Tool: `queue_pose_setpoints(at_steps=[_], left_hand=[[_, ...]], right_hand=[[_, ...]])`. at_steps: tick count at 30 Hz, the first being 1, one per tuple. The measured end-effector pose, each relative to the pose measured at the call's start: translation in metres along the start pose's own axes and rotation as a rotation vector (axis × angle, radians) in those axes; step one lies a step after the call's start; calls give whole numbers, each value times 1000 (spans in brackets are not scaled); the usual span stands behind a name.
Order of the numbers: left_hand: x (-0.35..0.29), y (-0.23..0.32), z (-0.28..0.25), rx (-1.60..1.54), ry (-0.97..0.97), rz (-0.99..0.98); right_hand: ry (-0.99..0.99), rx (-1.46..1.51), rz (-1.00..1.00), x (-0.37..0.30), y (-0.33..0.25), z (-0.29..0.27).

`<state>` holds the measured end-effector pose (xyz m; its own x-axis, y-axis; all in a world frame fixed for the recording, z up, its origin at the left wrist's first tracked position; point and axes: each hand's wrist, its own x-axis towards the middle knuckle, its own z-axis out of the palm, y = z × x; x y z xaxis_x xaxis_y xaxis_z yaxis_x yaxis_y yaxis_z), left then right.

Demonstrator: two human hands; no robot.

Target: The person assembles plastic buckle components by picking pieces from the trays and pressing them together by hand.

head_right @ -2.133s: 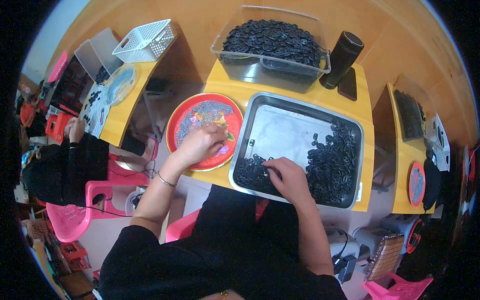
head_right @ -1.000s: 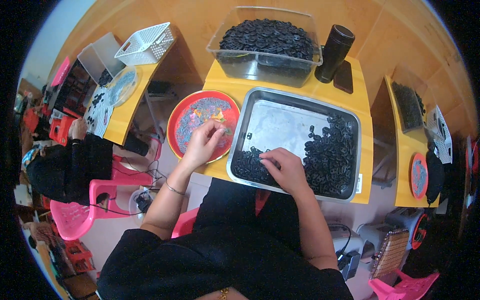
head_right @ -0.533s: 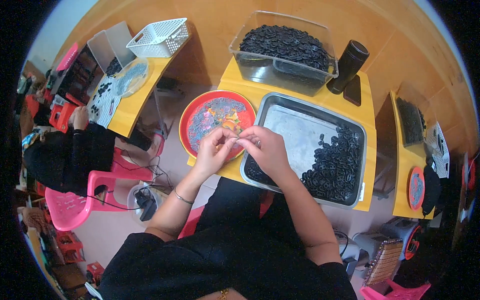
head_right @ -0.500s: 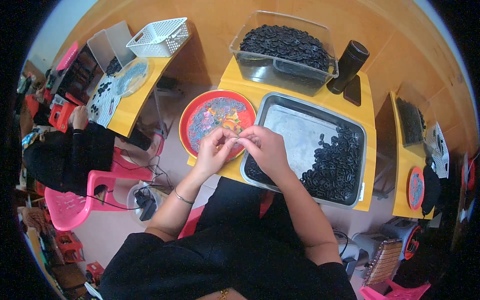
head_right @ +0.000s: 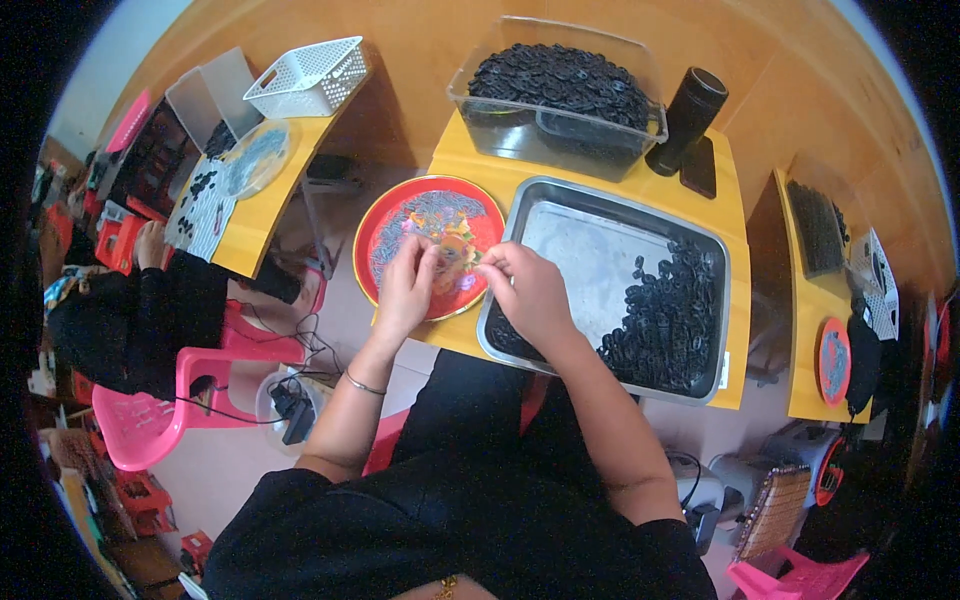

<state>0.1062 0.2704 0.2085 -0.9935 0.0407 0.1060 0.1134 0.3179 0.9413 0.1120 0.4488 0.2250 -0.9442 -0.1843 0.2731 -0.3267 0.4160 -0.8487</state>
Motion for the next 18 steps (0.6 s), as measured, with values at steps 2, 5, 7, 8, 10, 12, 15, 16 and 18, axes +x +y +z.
queue_pose_setpoints(at_steps=[2,5,7,8,10,12,15,16,18], left_hand=[[1,-1,3,212,179,371],[-8,27,21,-70,-7,301],[-9,40,36,-185,-101,346],[-8,39,44,-186,-107,343],[-4,42,58,-187,-95,389],[-6,45,70,-195,-110,368],[-7,43,79,-161,-178,388],[-7,38,83,-161,-185,388],[-5,24,91,-388,-211,130]], right_hand=[[-32,115,103,-1,3,-9],[-64,296,238,-9,9,-28],[-48,386,290,-13,3,-40],[-44,388,295,-17,3,-43],[-20,445,283,-23,6,-53],[-13,443,327,-30,7,-65],[2,449,379,-37,13,-73],[9,455,386,-39,16,-74],[22,185,290,-44,31,-72]])
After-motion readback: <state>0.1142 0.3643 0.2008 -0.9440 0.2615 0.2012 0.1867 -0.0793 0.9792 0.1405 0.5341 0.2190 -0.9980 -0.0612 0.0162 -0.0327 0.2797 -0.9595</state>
